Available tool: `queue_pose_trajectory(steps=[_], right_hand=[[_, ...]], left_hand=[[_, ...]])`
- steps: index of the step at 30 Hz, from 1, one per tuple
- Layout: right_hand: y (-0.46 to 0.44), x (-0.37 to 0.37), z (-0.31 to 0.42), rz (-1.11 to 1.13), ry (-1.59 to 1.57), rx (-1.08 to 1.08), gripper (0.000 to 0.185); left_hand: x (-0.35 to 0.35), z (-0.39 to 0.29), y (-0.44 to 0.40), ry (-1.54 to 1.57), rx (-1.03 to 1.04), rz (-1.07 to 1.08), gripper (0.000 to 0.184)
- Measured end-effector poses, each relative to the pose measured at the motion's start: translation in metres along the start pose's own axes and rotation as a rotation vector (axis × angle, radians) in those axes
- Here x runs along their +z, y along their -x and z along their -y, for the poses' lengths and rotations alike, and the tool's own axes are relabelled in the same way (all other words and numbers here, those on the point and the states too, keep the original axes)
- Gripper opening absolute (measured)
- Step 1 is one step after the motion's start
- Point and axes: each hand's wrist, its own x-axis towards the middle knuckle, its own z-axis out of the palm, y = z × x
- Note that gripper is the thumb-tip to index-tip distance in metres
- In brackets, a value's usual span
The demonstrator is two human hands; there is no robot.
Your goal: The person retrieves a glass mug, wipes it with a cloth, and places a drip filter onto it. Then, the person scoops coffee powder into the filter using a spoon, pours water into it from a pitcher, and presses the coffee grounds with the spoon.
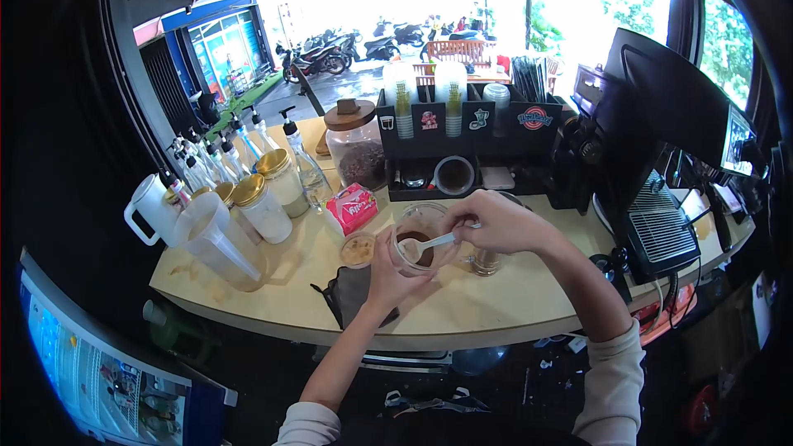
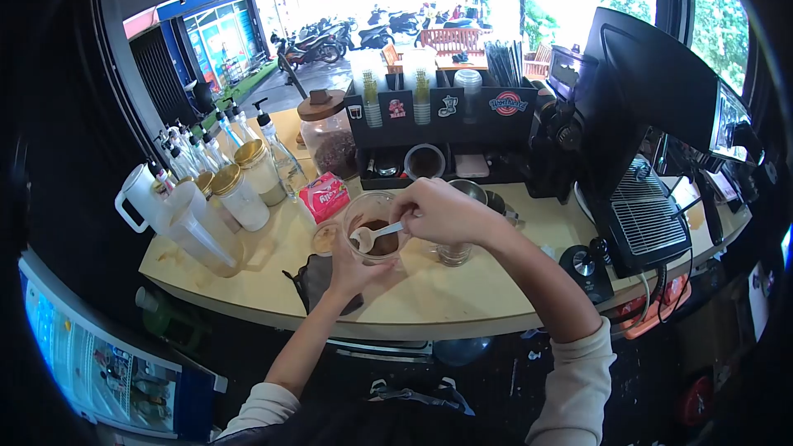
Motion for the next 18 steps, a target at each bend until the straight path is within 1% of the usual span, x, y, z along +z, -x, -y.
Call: queue_pose_trajectory(steps=[2, 5, 7, 8, 12, 13, 14, 16, 17, 18], right_hand=[[0.004, -0.005, -0.007, 0.006, -0.005, -0.011, 0.018], [0.01, -0.012, -0.015, -0.03, -0.064, -0.073, 0.022], [0.012, -0.016, -0.022, -0.011, -0.234, -0.033, 0.02], [0.012, -0.017, -0.026, -0.007, -0.23, -0.04, 0.02], [0.012, -0.017, -0.038, -0.031, -0.257, -0.134, 0.018], [0.013, -0.017, -0.04, -0.05, -0.251, -0.157, 0.017], [0.014, -0.019, -0.041, -0.045, -0.249, -0.158, 0.017], [0.017, -0.023, -0.041, -0.072, -0.309, -0.082, 0.016], [0.018, -0.025, -0.043, -0.069, -0.309, -0.079, 0.016], [0.02, -0.027, -0.047, -0.111, -0.308, -0.127, 0.017]], left_hand=[[0.003, -0.01, 0.003, -0.015, -0.006, -0.037, 0.102], [0.011, -0.001, 0.01, -0.019, -0.053, -0.076, 0.101], [0.013, -0.013, 0.012, 0.001, -0.062, -0.122, 0.1], [0.014, -0.017, 0.013, 0.025, -0.072, -0.161, 0.1], [0.024, -0.008, 0.018, -0.019, -0.048, -0.197, 0.096], [0.026, -0.005, 0.02, 0.006, -0.077, -0.204, 0.095], [0.029, -0.003, 0.021, 0.035, -0.106, -0.211, 0.093], [0.032, -0.002, 0.021, 0.044, -0.1, -0.236, 0.092], [0.033, -0.001, 0.022, 0.051, -0.093, -0.255, 0.091], [0.035, -0.003, 0.022, 0.051, -0.096, -0.255, 0.091]])
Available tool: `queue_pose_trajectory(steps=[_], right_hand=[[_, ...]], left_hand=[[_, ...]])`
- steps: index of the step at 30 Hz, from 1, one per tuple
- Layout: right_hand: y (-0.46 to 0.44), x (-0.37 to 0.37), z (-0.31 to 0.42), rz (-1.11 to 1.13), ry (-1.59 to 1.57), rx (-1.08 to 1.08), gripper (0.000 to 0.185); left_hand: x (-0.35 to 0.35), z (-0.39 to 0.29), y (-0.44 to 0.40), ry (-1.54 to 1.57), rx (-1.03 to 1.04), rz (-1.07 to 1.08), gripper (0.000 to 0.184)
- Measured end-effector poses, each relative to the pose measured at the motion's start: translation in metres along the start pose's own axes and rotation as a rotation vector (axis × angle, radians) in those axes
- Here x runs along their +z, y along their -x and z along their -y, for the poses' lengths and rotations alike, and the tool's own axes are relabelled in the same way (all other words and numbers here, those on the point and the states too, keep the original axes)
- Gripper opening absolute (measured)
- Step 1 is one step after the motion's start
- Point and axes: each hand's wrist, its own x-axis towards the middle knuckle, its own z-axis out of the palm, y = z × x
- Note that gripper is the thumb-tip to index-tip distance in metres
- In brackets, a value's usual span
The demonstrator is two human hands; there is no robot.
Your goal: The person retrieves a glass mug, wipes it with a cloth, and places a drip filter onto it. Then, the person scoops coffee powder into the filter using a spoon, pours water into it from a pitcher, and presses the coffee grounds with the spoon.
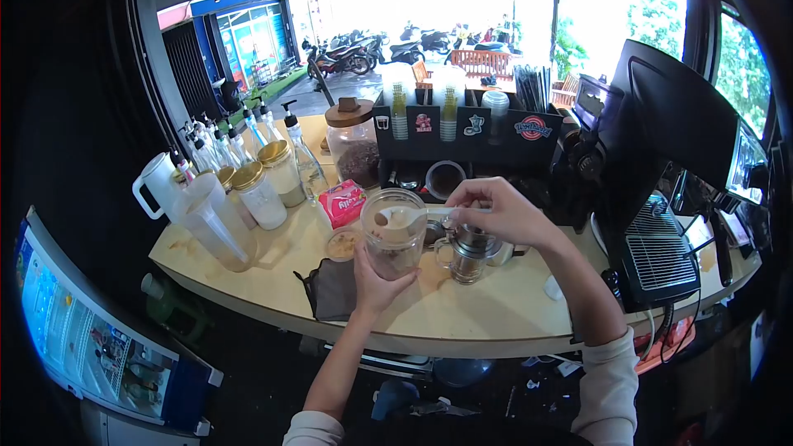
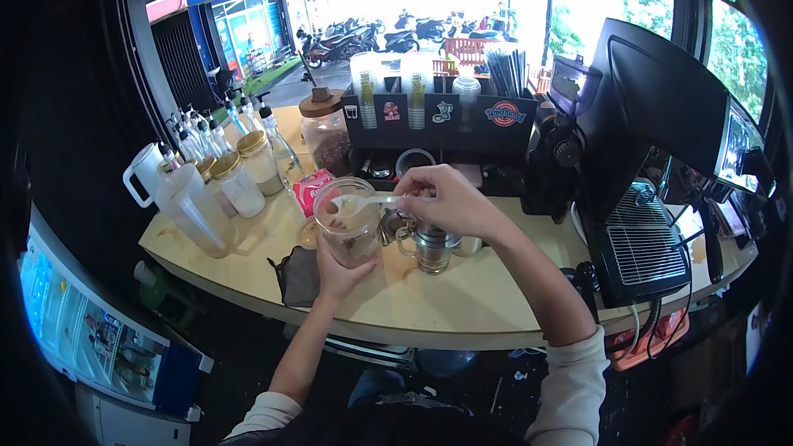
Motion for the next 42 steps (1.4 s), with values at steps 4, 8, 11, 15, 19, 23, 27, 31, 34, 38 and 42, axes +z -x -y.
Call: queue_pose_trajectory(steps=[4, 8, 11, 15, 19, 23, 27, 31, 34, 38, 42], right_hand=[[0.016, -0.015, 0.015, -0.126, 0.015, 0.037, 0.017], [0.034, -0.035, -0.005, -0.22, 0.06, -0.028, 0.017], [0.048, -0.047, -0.02, -0.26, 0.126, -0.014, 0.019], [0.061, -0.052, -0.031, -0.318, 0.102, 0.032, 0.02], [0.073, -0.055, -0.032, -0.351, 0.097, 0.068, 0.02], [0.081, -0.055, -0.037, -0.42, 0.19, 0.06, 0.019], [0.086, -0.053, -0.036, -0.467, 0.359, 0.037, 0.018], [0.091, -0.048, -0.048, -0.496, 0.425, -0.024, 0.015], [0.092, -0.047, -0.05, -0.496, 0.475, -0.034, 0.017], [0.09, -0.046, -0.05, -0.511, 0.522, -0.073, 0.017], [0.087, -0.045, -0.051, -0.514, 0.535, -0.085, 0.016]], left_hand=[[0.005, -0.011, -0.002, -0.009, -0.047, -0.031, 0.093], [0.024, 0.004, 0.003, -0.021, -0.105, -0.13, 0.099], [0.034, -0.006, 0.002, 0.022, -0.079, -0.168, 0.101], [0.017, 0.011, -0.007, 0.066, -0.153, -0.032, 0.101], [0.004, 0.028, -0.02, 0.196, -0.118, 0.012, 0.1], [0.009, 0.035, -0.02, 0.207, -0.079, -0.055, 0.098], [0.008, 0.022, -0.021, 0.208, -0.123, -0.048, 0.098], [0.007, 0.025, -0.02, 0.167, -0.129, -0.043, 0.103], [0.007, 0.025, -0.021, 0.187, -0.175, -0.022, 0.097], [0.008, 0.028, -0.022, 0.203, -0.098, -0.036, 0.097], [0.007, 0.038, -0.02, 0.152, -0.136, -0.042, 0.108]])
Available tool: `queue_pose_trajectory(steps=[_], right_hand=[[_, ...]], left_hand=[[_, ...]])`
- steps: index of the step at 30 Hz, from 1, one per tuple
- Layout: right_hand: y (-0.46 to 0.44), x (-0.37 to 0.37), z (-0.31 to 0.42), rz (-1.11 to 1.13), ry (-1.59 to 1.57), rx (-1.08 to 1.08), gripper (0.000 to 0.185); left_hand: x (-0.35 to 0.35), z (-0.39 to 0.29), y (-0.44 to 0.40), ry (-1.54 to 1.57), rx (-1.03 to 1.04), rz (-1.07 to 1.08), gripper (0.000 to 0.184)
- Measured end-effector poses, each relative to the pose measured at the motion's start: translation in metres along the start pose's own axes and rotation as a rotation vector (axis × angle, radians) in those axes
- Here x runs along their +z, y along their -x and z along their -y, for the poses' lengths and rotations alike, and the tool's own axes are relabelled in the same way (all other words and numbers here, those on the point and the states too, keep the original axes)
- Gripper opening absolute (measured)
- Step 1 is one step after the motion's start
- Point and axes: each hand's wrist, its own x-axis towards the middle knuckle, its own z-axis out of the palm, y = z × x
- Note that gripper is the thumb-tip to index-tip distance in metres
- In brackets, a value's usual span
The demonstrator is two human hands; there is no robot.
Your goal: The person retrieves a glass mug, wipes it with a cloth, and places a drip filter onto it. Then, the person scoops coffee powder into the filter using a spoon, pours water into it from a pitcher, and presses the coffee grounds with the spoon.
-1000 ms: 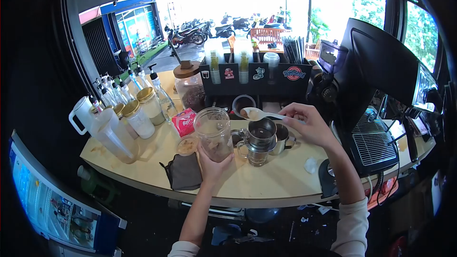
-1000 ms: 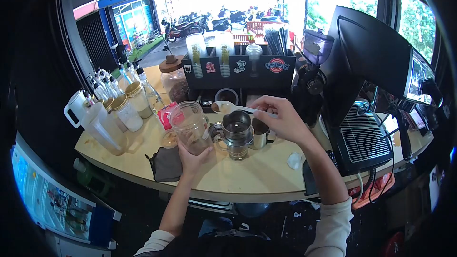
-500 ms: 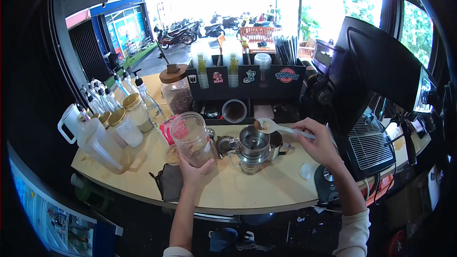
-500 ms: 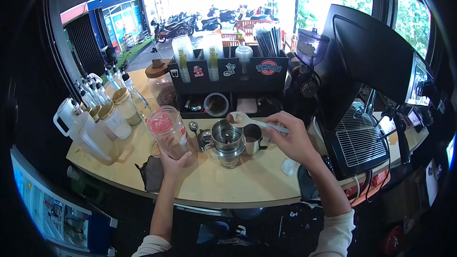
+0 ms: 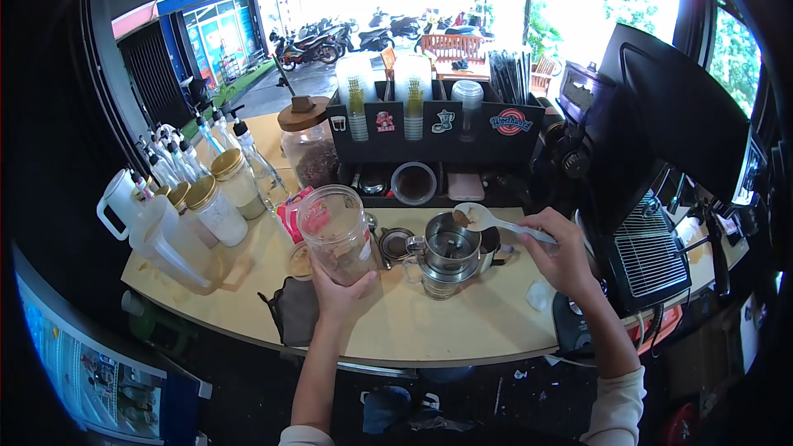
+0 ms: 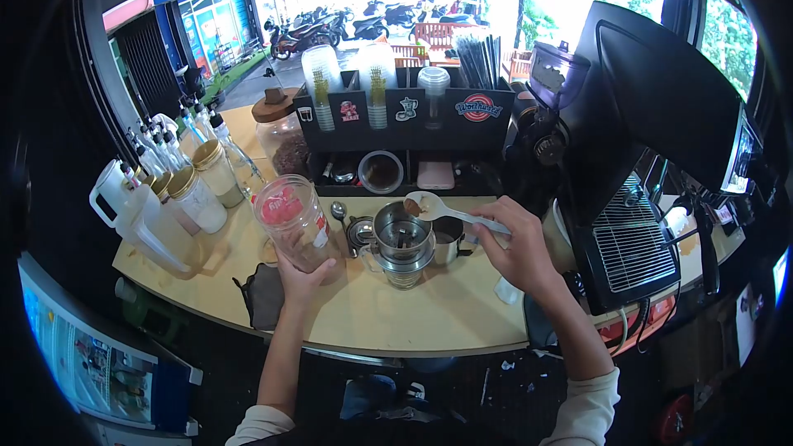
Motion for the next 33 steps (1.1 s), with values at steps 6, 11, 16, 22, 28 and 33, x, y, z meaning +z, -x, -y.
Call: queue_pose_trajectory(steps=[6, 11, 16, 22, 28, 33], right_hand=[[-0.005, 0.008, 0.0, 0.003, 0.013, -0.063, 0.015], [-0.004, 0.011, -0.001, -0.01, 0.012, -0.058, 0.016], [-0.002, 0.009, -0.001, -0.022, 0.013, -0.037, 0.016], [0.007, 0.007, -0.006, -0.079, 0.019, -0.028, 0.016], [0.02, 0.008, -0.008, -0.157, 0.041, -0.07, 0.017], [0.028, 0.009, -0.006, -0.201, -0.013, -0.098, 0.019]], left_hand=[[-0.002, -0.001, 0.0, -0.032, 0.003, 0.011, 0.097], [-0.002, -0.001, 0.0, -0.038, 0.035, 0.011, 0.098], [0.0, -0.003, 0.0, 0.015, 0.008, 0.002, 0.107], [0.0, -0.003, 0.001, -0.015, 0.016, -0.001, 0.106], [0.001, -0.012, 0.001, 0.037, 0.0, 0.025, 0.099], [0.003, -0.016, 0.001, 0.08, -0.011, 0.03, 0.099]])
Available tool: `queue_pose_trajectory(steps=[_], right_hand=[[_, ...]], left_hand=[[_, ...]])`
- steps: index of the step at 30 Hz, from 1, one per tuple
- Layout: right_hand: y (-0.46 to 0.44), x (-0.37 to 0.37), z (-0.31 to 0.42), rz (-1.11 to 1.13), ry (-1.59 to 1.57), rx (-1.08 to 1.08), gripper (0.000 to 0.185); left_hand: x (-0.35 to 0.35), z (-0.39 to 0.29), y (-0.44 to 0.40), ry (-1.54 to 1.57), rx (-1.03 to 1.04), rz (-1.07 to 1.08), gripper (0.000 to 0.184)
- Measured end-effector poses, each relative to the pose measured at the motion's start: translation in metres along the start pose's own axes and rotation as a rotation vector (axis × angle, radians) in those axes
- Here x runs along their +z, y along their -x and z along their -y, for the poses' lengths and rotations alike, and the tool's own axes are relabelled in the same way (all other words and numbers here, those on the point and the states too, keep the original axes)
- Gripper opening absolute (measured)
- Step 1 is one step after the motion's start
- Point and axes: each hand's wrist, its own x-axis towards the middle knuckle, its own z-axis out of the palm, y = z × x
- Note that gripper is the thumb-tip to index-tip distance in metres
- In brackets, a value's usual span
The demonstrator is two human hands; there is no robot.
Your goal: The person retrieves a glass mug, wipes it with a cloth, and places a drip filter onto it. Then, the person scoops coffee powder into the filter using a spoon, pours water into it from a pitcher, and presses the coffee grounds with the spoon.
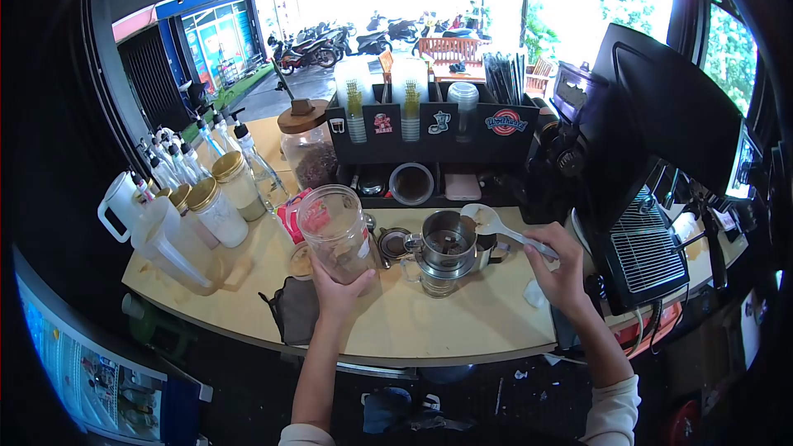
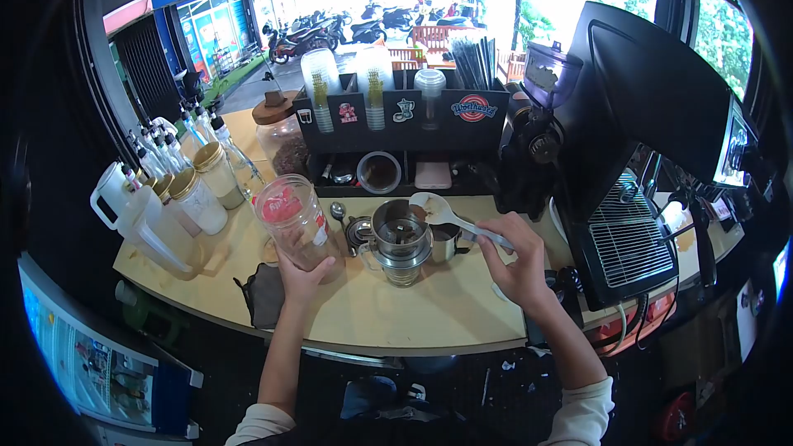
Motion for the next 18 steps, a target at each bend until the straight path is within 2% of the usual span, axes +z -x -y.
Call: queue_pose_trajectory(steps=[3, 18], right_hand=[[-0.002, -0.002, 0.011, 0.094, 0.011, 0.045, 0.019], [0.001, 0.0, 0.016, 0.151, -0.004, -0.014, 0.026]], left_hand=[[-0.001, 0.002, -0.001, -0.021, 0.034, 0.012, 0.1], [-0.003, 0.015, 0.002, -0.012, 0.018, -0.007, 0.099]])
